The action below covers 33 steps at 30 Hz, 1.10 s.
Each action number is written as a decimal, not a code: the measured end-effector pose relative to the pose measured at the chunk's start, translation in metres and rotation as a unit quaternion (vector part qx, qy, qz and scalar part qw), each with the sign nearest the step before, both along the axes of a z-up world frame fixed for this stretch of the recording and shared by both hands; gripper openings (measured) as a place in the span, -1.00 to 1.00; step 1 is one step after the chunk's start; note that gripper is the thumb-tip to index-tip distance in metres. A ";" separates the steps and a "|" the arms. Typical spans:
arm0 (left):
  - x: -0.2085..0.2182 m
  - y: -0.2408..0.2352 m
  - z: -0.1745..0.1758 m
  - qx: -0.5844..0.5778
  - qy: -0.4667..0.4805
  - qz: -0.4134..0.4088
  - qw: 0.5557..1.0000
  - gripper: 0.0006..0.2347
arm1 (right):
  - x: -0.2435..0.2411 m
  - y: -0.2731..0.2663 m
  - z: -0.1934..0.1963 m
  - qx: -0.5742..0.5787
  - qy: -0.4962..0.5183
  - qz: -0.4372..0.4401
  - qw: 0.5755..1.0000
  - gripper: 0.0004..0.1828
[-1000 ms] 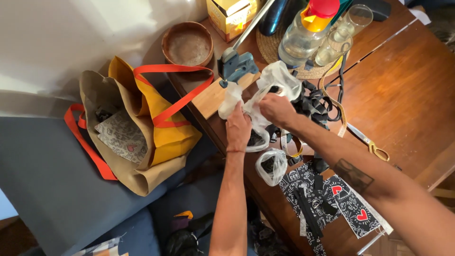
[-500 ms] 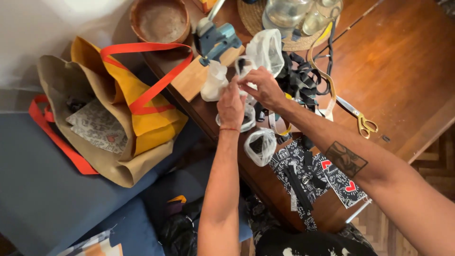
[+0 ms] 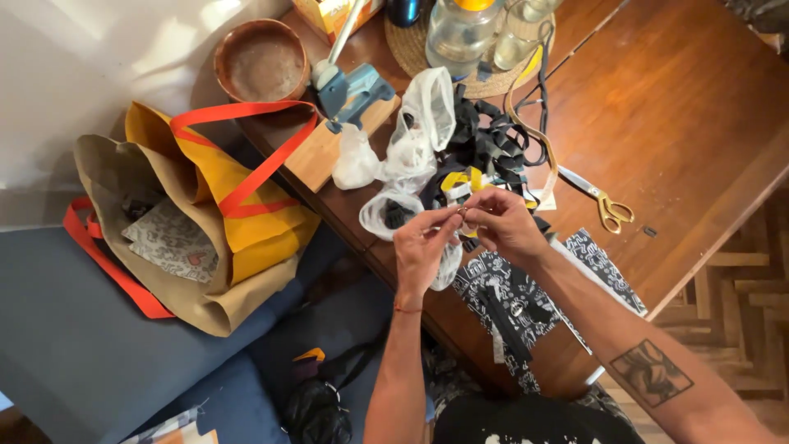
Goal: Cutting fabric and assembling plastic buckles onto straps on a workshop table
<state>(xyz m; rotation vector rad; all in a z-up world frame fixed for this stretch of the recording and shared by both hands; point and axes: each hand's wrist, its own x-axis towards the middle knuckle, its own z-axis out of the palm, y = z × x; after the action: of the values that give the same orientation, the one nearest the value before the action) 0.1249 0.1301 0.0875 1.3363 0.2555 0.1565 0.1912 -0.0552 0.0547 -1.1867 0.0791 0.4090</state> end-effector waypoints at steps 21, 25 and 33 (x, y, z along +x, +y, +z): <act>-0.167 -0.156 -0.097 0.004 0.244 -0.043 0.969 -0.76 | -0.188 -0.184 -0.053 -0.334 0.090 -0.103 0.933 -0.72; -0.168 -0.163 -0.099 0.007 0.247 -0.041 0.968 -0.78 | -0.183 -0.192 -0.062 -0.373 0.070 -0.077 0.922 -0.79; -0.166 -0.163 -0.117 0.129 0.148 -0.074 0.978 -0.83 | -0.215 -0.208 -0.117 -0.453 -0.067 -0.070 0.886 -0.72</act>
<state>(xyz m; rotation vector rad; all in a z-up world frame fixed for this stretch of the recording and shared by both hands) -0.0411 -0.0330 -0.0293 1.6308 0.3950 -0.1408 -0.0234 -0.2634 -0.0623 -2.1167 0.2544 0.1431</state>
